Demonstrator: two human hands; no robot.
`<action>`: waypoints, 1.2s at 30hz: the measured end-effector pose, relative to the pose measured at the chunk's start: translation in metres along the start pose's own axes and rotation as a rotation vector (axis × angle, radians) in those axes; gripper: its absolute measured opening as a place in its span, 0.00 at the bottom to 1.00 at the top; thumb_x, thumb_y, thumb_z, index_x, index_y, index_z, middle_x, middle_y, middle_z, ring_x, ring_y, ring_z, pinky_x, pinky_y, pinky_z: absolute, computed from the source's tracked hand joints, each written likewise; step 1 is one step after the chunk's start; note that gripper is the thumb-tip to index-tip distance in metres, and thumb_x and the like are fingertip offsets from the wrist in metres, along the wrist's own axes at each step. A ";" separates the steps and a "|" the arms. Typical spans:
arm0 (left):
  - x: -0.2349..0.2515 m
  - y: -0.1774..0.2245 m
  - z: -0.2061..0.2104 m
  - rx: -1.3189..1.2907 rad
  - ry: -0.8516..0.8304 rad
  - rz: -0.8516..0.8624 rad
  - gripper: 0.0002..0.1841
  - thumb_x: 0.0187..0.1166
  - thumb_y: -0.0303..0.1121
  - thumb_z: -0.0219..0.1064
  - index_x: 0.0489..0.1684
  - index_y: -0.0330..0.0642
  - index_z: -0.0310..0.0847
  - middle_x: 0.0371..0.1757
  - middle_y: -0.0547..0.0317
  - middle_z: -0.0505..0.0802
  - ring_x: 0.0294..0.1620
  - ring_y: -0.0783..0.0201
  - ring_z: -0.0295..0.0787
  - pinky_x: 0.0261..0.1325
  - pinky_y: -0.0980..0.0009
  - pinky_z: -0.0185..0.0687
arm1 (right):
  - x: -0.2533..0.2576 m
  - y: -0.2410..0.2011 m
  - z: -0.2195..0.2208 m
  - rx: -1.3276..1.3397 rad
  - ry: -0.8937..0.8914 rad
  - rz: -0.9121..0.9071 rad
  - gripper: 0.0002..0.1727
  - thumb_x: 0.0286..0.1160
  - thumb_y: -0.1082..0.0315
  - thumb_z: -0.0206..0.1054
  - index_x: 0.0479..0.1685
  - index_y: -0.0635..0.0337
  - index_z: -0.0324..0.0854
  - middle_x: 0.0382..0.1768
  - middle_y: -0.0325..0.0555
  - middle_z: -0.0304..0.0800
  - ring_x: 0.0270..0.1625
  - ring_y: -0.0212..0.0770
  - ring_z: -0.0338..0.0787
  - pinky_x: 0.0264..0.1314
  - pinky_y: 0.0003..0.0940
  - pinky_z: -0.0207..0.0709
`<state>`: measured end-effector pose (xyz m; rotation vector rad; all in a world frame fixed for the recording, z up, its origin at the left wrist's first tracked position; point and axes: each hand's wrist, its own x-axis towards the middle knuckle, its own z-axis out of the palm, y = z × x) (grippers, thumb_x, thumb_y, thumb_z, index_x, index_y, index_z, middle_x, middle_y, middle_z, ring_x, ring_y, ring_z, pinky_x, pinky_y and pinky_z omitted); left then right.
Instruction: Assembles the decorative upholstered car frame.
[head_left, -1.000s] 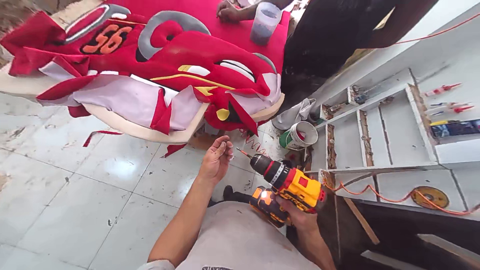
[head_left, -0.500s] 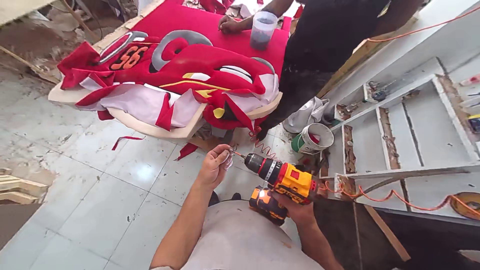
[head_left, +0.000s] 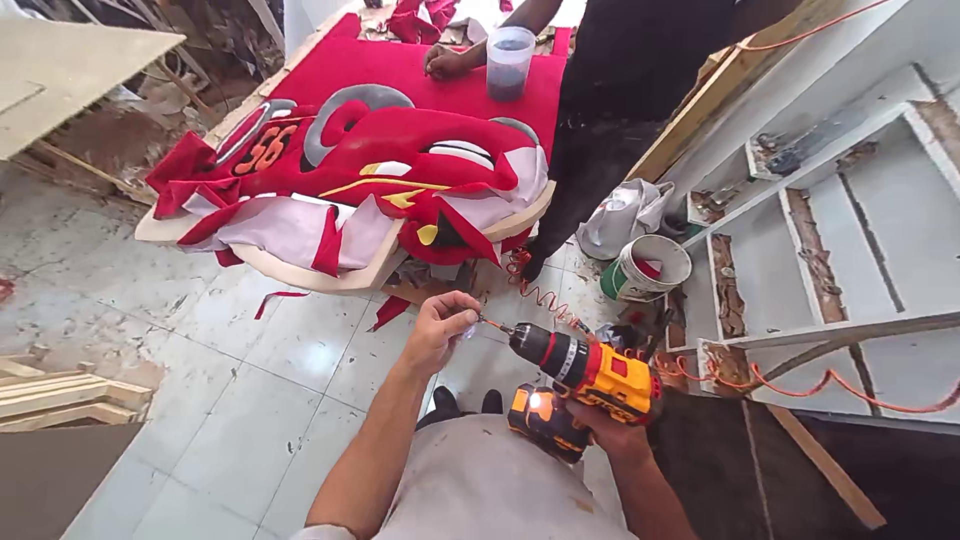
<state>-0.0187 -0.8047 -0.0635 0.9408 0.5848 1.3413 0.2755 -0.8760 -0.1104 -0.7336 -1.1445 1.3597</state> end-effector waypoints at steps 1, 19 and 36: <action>0.004 -0.002 0.010 -0.059 -0.002 -0.002 0.08 0.75 0.34 0.75 0.45 0.41 0.91 0.35 0.63 0.91 0.24 0.78 0.78 0.27 0.81 0.74 | 0.004 0.002 0.000 0.073 -0.044 0.003 0.17 0.64 0.67 0.81 0.54 0.47 0.91 0.44 0.43 0.98 0.41 0.38 0.96 0.48 0.36 0.92; 0.041 -0.004 -0.087 0.280 -0.196 -0.061 0.21 0.84 0.41 0.64 0.60 0.30 0.84 0.53 0.56 0.94 0.24 0.81 0.76 0.25 0.81 0.72 | 0.031 0.053 0.094 0.518 -0.053 -0.170 0.24 0.70 0.53 0.72 0.60 0.58 0.89 0.37 0.45 0.95 0.35 0.40 0.93 0.41 0.37 0.88; 0.220 0.021 -0.138 0.336 0.209 -0.595 0.19 0.93 0.48 0.50 0.38 0.45 0.77 0.18 0.68 0.78 0.09 0.77 0.58 0.12 0.79 0.57 | -0.007 0.086 0.150 0.534 0.316 -0.226 0.20 0.68 0.56 0.72 0.54 0.60 0.90 0.30 0.45 0.93 0.29 0.40 0.92 0.35 0.37 0.86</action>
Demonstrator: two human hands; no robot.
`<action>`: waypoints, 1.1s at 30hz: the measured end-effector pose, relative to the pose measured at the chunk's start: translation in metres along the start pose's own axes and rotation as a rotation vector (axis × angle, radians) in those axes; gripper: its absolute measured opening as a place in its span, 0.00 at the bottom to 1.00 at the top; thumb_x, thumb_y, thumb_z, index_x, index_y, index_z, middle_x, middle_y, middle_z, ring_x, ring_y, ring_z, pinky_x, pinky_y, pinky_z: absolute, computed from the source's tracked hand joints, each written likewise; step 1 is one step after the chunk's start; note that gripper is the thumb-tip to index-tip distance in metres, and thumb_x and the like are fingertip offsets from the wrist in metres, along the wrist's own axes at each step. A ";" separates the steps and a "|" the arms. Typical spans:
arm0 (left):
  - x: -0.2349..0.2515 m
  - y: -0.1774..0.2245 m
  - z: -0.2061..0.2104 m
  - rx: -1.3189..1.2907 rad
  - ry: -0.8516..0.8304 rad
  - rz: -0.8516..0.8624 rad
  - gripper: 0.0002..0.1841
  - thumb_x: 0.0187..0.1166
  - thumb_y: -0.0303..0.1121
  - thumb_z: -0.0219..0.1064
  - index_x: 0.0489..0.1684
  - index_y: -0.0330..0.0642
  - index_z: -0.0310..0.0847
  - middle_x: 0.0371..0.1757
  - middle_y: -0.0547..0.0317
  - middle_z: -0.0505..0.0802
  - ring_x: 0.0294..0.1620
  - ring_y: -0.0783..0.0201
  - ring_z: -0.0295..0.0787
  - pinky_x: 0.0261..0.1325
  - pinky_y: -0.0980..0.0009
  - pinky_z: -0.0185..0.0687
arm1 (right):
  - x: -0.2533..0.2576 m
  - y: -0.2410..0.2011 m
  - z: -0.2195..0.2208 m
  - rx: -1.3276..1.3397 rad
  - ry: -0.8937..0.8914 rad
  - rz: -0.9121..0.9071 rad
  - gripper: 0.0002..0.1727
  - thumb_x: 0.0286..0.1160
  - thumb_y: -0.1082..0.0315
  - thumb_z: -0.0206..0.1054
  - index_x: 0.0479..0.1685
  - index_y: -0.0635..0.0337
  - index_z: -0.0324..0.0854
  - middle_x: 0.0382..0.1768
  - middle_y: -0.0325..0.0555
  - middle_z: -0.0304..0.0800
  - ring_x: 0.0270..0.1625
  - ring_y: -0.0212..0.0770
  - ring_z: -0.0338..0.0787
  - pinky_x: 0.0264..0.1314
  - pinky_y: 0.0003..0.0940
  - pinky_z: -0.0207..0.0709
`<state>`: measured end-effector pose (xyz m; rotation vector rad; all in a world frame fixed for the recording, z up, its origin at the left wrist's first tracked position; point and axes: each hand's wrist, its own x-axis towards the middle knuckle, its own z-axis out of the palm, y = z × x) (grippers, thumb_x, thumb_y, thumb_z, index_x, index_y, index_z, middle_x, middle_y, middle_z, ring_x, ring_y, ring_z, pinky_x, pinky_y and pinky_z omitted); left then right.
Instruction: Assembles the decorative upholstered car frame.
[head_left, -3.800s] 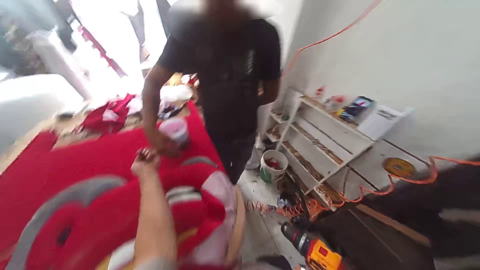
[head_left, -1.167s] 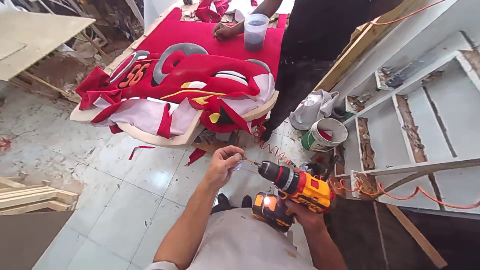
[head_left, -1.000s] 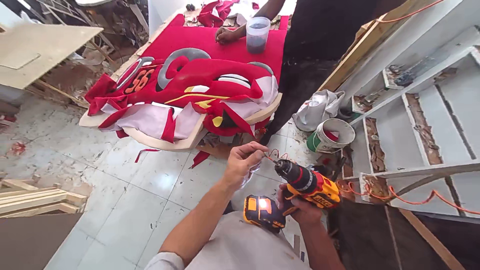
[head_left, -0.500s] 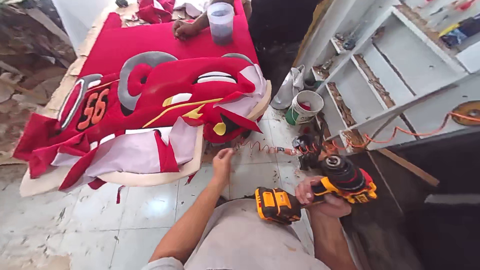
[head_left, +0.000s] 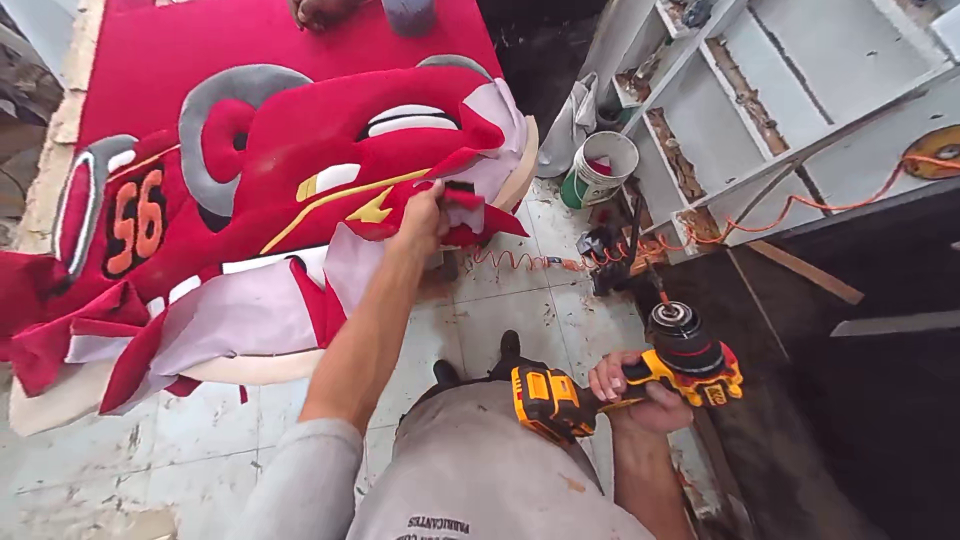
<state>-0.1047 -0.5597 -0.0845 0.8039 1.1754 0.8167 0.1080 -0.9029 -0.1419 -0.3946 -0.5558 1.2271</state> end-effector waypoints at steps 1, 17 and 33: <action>0.019 0.007 0.003 0.077 -0.021 0.022 0.18 0.94 0.45 0.48 0.41 0.44 0.78 0.23 0.68 0.82 0.10 0.78 0.60 0.13 0.80 0.58 | 0.001 -0.001 -0.002 -0.007 0.010 0.003 0.21 0.68 0.56 0.72 0.55 0.60 0.89 0.30 0.45 0.94 0.29 0.40 0.92 0.34 0.37 0.86; 0.040 0.005 -0.077 1.602 -0.406 1.135 0.26 0.81 0.51 0.67 0.72 0.46 0.82 0.73 0.42 0.86 0.40 0.41 0.93 0.33 0.44 0.87 | 0.048 -0.002 -0.006 -0.156 0.000 0.247 0.23 0.72 0.61 0.72 0.65 0.60 0.84 0.36 0.45 0.94 0.34 0.38 0.93 0.41 0.36 0.89; 0.107 0.013 -0.087 1.154 -0.635 1.042 0.16 0.72 0.44 0.70 0.50 0.48 0.96 0.52 0.47 0.92 0.54 0.45 0.90 0.57 0.38 0.82 | 0.118 0.053 0.082 -0.954 0.265 0.297 0.14 0.67 0.70 0.74 0.52 0.62 0.86 0.32 0.41 0.94 0.28 0.37 0.92 0.35 0.33 0.90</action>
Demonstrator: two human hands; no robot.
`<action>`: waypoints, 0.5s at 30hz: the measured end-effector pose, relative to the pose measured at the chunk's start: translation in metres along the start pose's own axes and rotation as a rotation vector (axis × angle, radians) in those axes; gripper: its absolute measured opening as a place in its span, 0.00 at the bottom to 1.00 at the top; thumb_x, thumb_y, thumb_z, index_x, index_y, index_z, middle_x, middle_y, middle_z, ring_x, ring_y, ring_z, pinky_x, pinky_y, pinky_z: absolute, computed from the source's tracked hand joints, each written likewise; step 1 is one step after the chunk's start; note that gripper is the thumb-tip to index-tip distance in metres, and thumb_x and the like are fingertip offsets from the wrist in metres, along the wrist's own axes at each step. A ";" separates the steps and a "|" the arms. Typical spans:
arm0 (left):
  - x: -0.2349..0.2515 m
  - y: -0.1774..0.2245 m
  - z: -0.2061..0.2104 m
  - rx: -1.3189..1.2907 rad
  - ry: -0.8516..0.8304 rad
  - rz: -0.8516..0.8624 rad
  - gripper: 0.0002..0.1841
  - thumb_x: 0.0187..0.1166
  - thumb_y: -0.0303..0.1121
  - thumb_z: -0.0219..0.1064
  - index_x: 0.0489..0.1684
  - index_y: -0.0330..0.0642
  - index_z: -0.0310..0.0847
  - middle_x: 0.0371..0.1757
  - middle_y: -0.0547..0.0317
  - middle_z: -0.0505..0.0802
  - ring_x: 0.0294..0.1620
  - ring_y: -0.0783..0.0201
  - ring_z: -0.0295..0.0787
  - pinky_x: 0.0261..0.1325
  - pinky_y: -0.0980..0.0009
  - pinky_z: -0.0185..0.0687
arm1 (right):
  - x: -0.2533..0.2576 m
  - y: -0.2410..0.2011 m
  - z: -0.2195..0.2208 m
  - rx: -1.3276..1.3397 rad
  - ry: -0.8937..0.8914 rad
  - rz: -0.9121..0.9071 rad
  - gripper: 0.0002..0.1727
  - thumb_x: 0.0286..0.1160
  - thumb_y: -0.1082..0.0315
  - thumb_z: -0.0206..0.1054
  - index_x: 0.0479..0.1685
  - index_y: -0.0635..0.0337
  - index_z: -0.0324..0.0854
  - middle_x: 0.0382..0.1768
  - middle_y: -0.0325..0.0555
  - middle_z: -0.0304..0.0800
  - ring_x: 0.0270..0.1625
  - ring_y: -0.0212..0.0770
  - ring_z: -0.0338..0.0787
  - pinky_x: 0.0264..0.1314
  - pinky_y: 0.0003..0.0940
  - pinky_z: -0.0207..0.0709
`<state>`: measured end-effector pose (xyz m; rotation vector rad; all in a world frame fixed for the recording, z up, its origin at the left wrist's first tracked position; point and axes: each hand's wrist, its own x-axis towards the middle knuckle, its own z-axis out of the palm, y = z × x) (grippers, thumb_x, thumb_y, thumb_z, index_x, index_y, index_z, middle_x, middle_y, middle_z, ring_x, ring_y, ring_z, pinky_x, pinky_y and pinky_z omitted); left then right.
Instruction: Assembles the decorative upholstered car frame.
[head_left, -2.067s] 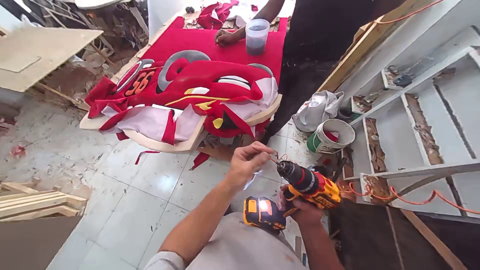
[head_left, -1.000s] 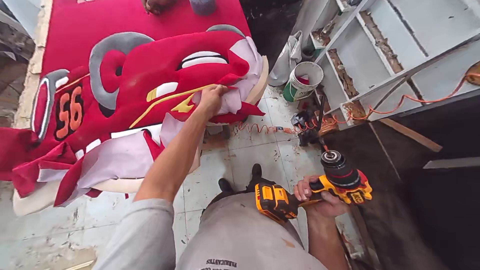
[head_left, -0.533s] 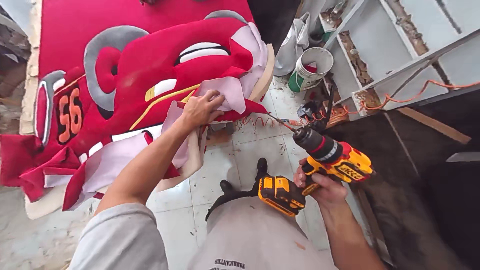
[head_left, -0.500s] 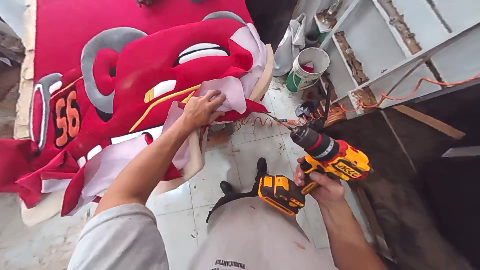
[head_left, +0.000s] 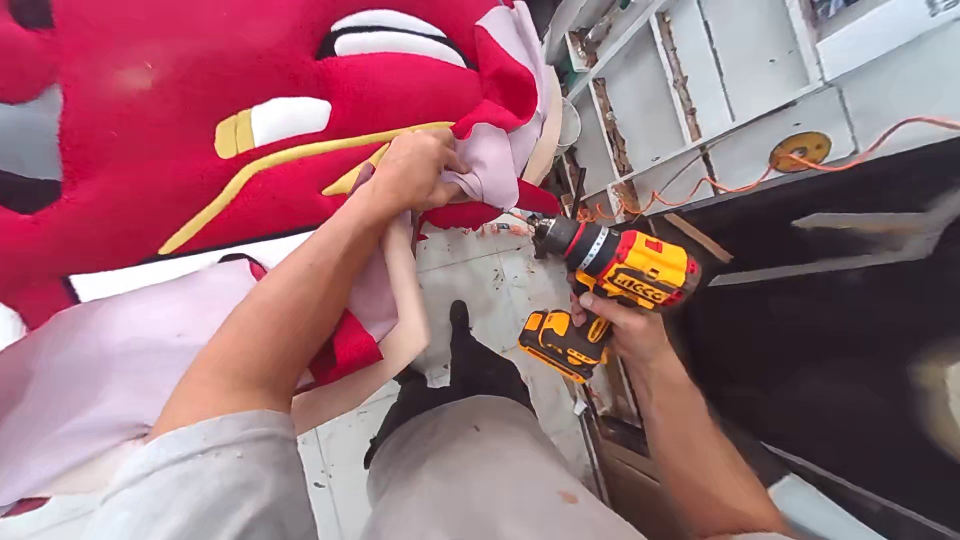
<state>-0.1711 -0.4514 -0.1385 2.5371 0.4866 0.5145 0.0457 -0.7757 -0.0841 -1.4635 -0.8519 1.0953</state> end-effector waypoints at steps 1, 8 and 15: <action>0.001 -0.001 0.000 -0.033 -0.009 -0.028 0.15 0.70 0.44 0.72 0.49 0.48 0.96 0.52 0.47 0.92 0.55 0.45 0.89 0.58 0.38 0.81 | 0.008 -0.009 0.000 -0.059 -0.006 0.011 0.13 0.67 0.70 0.74 0.51 0.61 0.86 0.31 0.41 0.94 0.28 0.36 0.92 0.35 0.33 0.90; 0.006 -0.004 -0.001 -0.074 -0.031 -0.096 0.14 0.71 0.45 0.71 0.45 0.50 0.96 0.52 0.49 0.93 0.57 0.45 0.89 0.59 0.37 0.80 | 0.063 -0.070 0.007 -0.483 -0.075 0.092 0.10 0.61 0.72 0.74 0.42 0.53 0.86 0.27 0.37 0.93 0.25 0.35 0.91 0.32 0.29 0.89; 0.006 -0.009 0.001 -0.078 -0.026 -0.078 0.13 0.71 0.45 0.70 0.44 0.52 0.96 0.50 0.52 0.93 0.56 0.47 0.89 0.57 0.38 0.80 | 0.087 -0.092 0.016 -0.619 -0.072 0.168 0.12 0.59 0.71 0.75 0.43 0.53 0.86 0.26 0.38 0.93 0.24 0.35 0.90 0.29 0.28 0.88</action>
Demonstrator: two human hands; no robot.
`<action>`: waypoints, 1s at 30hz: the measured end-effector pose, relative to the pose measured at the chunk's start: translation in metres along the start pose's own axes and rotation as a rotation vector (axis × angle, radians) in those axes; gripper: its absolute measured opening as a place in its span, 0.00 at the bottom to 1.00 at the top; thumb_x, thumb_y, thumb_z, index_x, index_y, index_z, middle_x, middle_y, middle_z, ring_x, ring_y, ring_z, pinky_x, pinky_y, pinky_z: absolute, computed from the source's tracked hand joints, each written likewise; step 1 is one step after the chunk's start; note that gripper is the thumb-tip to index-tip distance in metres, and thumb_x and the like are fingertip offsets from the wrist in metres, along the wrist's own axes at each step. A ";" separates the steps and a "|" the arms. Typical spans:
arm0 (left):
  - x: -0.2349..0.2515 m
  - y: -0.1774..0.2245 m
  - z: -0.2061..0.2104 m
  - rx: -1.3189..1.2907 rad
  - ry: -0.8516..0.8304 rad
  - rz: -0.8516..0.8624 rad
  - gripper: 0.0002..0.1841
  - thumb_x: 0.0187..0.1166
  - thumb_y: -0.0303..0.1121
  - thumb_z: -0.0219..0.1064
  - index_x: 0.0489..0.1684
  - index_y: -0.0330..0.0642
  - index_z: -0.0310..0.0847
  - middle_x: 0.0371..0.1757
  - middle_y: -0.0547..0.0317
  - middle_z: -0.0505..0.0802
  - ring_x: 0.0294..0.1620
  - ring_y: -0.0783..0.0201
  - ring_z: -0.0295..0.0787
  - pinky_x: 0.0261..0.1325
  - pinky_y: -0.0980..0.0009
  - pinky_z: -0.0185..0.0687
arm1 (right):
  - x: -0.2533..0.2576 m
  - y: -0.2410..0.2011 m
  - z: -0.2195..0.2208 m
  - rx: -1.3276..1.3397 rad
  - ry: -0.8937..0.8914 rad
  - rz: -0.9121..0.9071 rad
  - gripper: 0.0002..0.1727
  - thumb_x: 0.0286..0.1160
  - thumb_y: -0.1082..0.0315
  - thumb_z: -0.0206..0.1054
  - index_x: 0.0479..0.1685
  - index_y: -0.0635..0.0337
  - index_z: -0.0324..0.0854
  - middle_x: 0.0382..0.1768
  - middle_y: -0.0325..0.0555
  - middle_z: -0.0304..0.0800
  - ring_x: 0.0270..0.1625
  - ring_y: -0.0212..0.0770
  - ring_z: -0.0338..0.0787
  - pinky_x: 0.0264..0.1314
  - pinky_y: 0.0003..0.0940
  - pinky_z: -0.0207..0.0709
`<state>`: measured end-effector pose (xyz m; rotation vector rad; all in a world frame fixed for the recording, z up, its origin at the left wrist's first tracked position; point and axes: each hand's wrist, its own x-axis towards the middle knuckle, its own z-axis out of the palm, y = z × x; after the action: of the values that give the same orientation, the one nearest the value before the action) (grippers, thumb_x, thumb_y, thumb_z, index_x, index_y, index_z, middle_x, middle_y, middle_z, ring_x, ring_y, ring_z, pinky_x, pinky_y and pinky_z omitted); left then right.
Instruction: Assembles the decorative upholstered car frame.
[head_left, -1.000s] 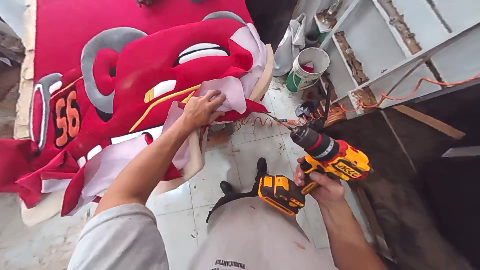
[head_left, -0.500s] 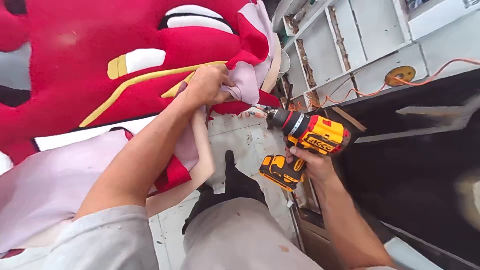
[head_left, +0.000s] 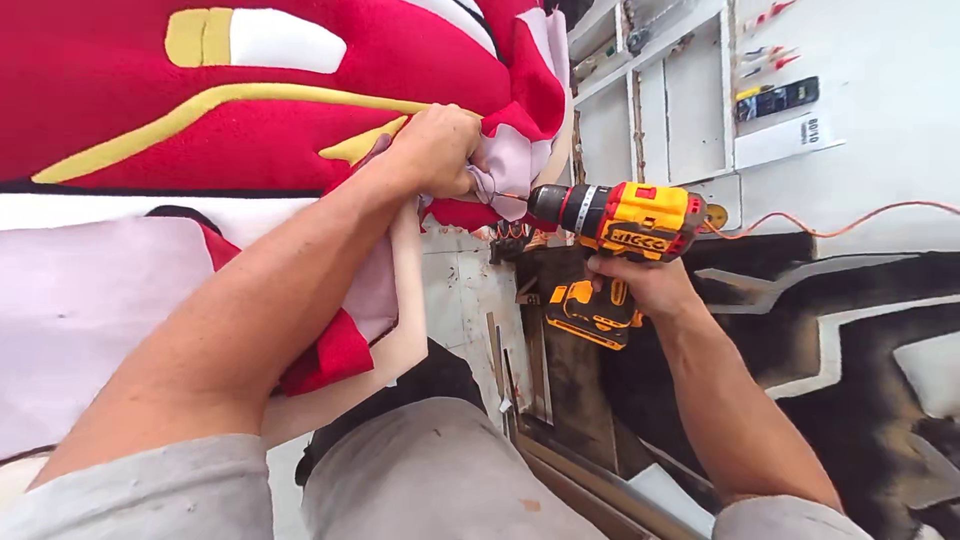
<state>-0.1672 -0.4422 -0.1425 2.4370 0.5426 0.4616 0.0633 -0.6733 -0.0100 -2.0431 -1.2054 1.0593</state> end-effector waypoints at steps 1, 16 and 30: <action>-0.001 -0.001 0.000 -0.002 0.003 0.010 0.13 0.71 0.46 0.70 0.44 0.52 0.96 0.50 0.52 0.93 0.56 0.47 0.89 0.57 0.38 0.80 | -0.001 0.000 -0.001 -0.003 -0.002 -0.014 0.12 0.59 0.71 0.75 0.42 0.52 0.87 0.26 0.38 0.93 0.24 0.35 0.90 0.29 0.28 0.88; -0.058 0.094 -0.025 -0.492 0.159 -0.463 0.23 0.78 0.30 0.57 0.74 0.42 0.75 0.57 0.53 0.87 0.51 0.62 0.84 0.55 0.59 0.82 | -0.152 0.148 0.056 0.655 0.148 -0.092 0.15 0.64 0.69 0.75 0.51 0.60 0.87 0.33 0.43 0.95 0.30 0.37 0.92 0.37 0.35 0.90; -0.136 0.196 0.029 -1.914 0.911 -0.325 0.22 0.93 0.23 0.34 0.79 0.40 0.66 0.74 0.49 0.85 0.74 0.56 0.85 0.77 0.60 0.79 | -0.148 0.107 0.106 0.763 -0.089 -0.402 0.12 0.66 0.73 0.74 0.49 0.61 0.89 0.33 0.43 0.95 0.32 0.35 0.92 0.41 0.32 0.90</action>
<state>-0.2178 -0.6662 -0.0707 0.2429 0.4151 1.1668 -0.0187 -0.8476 -0.0962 -1.1313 -0.9804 1.1729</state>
